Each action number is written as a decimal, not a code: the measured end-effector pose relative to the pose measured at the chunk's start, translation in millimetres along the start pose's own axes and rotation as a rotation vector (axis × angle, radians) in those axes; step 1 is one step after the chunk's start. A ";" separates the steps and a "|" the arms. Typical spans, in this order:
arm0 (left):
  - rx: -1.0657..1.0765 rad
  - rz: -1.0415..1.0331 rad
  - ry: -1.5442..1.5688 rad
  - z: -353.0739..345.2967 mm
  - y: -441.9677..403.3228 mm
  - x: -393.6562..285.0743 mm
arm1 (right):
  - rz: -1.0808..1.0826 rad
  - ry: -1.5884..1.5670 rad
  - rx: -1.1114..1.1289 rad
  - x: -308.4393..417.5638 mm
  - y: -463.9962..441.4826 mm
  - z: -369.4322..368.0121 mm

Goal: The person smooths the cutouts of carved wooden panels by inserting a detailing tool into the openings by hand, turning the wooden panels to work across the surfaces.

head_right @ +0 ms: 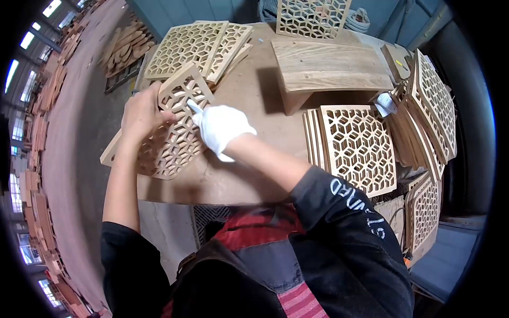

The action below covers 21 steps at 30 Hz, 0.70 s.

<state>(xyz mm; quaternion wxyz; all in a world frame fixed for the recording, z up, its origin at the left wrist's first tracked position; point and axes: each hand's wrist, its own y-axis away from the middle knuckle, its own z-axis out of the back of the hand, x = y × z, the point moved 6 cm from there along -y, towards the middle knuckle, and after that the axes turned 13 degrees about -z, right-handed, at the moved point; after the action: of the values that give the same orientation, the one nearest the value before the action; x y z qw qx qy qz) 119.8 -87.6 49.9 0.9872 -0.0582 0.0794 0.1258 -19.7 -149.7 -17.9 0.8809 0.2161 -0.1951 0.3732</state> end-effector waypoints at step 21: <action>-0.065 -0.036 -0.021 -0.4 2.8 0.2 | -0.086 0.040 0.230 -12.7 16.4 -25.7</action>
<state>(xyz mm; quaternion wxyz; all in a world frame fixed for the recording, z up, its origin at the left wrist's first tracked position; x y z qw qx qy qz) 119.2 -84.9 49.2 0.9876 -0.0905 0.0638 0.1111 -35.3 -133.2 -41.8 0.8692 0.3163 -0.1240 0.3594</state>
